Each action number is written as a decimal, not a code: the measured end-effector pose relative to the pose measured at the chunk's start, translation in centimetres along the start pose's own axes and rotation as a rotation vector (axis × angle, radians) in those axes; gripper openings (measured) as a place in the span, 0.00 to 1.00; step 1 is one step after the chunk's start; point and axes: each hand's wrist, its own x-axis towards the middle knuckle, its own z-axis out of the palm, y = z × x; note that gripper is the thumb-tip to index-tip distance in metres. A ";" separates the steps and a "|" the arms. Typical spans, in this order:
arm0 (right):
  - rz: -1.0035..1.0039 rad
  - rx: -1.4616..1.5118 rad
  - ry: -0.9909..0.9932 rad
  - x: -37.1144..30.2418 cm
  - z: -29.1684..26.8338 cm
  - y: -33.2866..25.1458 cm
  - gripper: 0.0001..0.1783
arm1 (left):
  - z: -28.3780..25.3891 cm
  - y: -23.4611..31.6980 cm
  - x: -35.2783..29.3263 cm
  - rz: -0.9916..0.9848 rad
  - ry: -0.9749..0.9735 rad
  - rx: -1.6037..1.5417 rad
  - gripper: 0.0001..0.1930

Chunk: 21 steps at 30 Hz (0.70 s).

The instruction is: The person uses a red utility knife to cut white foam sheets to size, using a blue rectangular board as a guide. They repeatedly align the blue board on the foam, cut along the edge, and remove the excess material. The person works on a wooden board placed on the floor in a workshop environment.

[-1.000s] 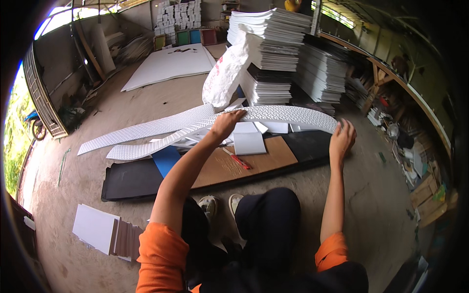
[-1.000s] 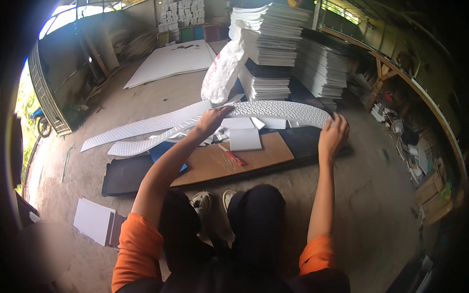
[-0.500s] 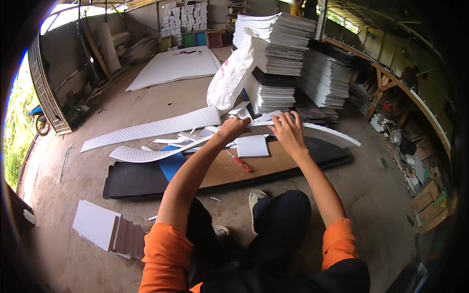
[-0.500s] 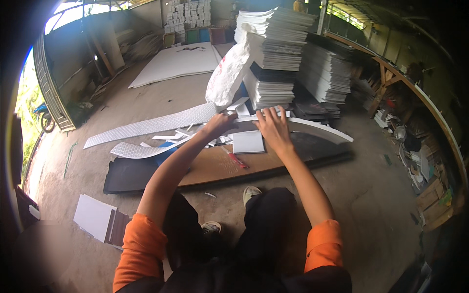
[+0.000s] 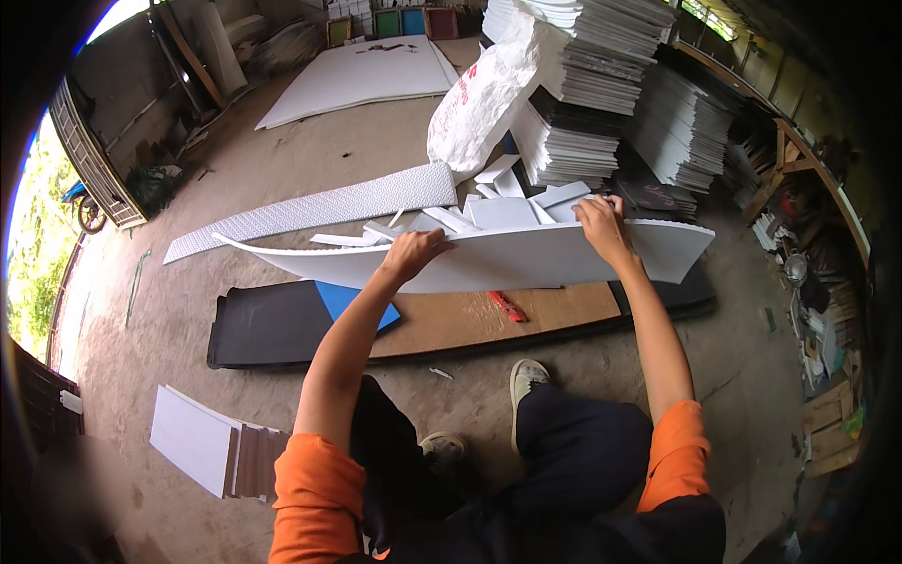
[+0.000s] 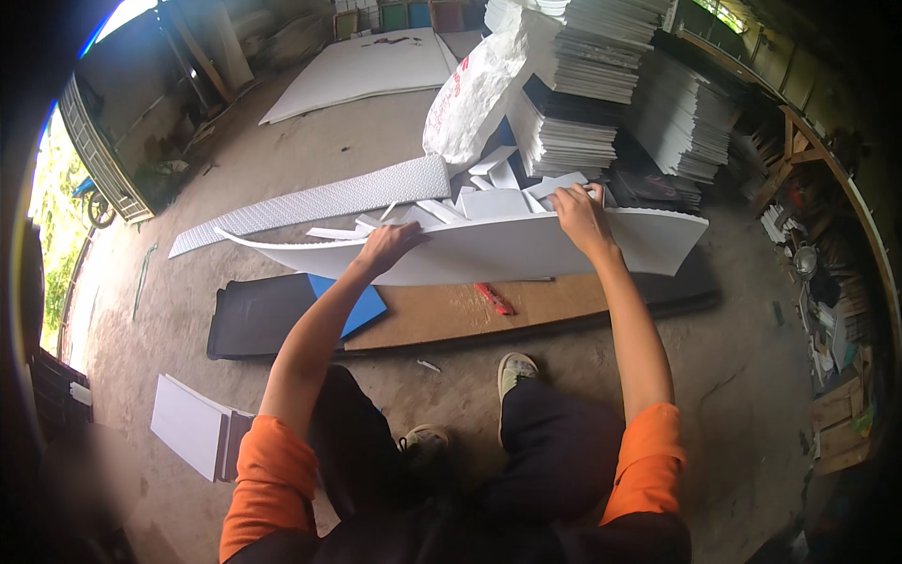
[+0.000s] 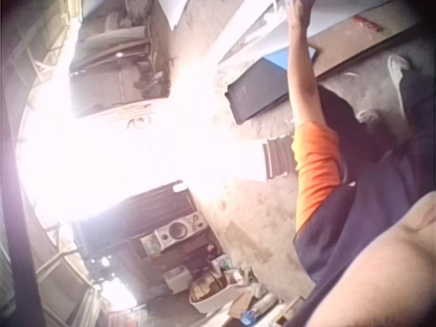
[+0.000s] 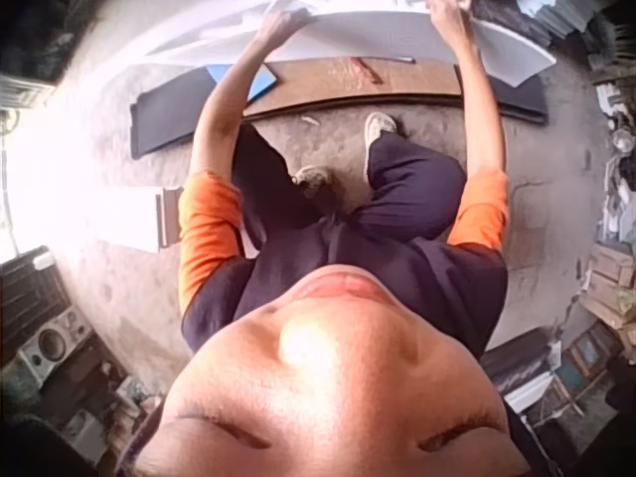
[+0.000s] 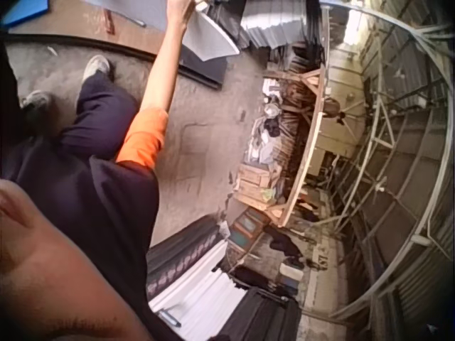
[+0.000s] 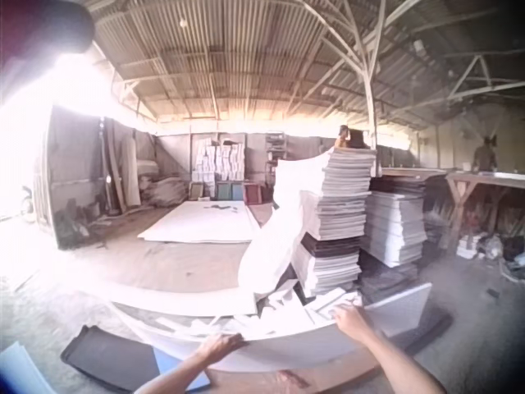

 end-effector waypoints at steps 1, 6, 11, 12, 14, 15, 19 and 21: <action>0.000 -0.006 -0.005 0.2 1.1 -0.7 0.07 | 0.3 -0.1 0.1 -0.029 0.009 0.003 0.17; -0.064 -0.172 0.221 2.8 2.2 -4.1 0.10 | -1.6 3.0 4.3 -0.036 0.220 -0.062 0.16; 0.081 -0.132 0.410 7.3 -0.5 -5.6 0.30 | -4.7 6.5 8.2 0.009 0.527 -0.108 0.15; 0.105 -0.100 0.455 8.0 -0.9 -5.4 0.31 | -5.4 7.5 8.8 0.009 0.562 -0.115 0.15; 0.177 -0.055 0.530 8.8 -1.6 -5.4 0.31 | -6.8 9.4 9.3 -0.085 0.470 -0.133 0.17; 0.225 -0.042 0.558 9.0 -1.7 -5.4 0.31 | -7.6 10.4 9.4 -0.130 0.437 -0.131 0.17; 0.445 -0.033 0.635 9.0 0.0 -6.1 0.33 | -8.1 11.2 8.9 -0.262 0.415 -0.123 0.20; 0.583 0.005 0.615 8.0 2.1 -6.7 0.36 | -7.8 10.9 8.5 -0.341 0.384 -0.124 0.20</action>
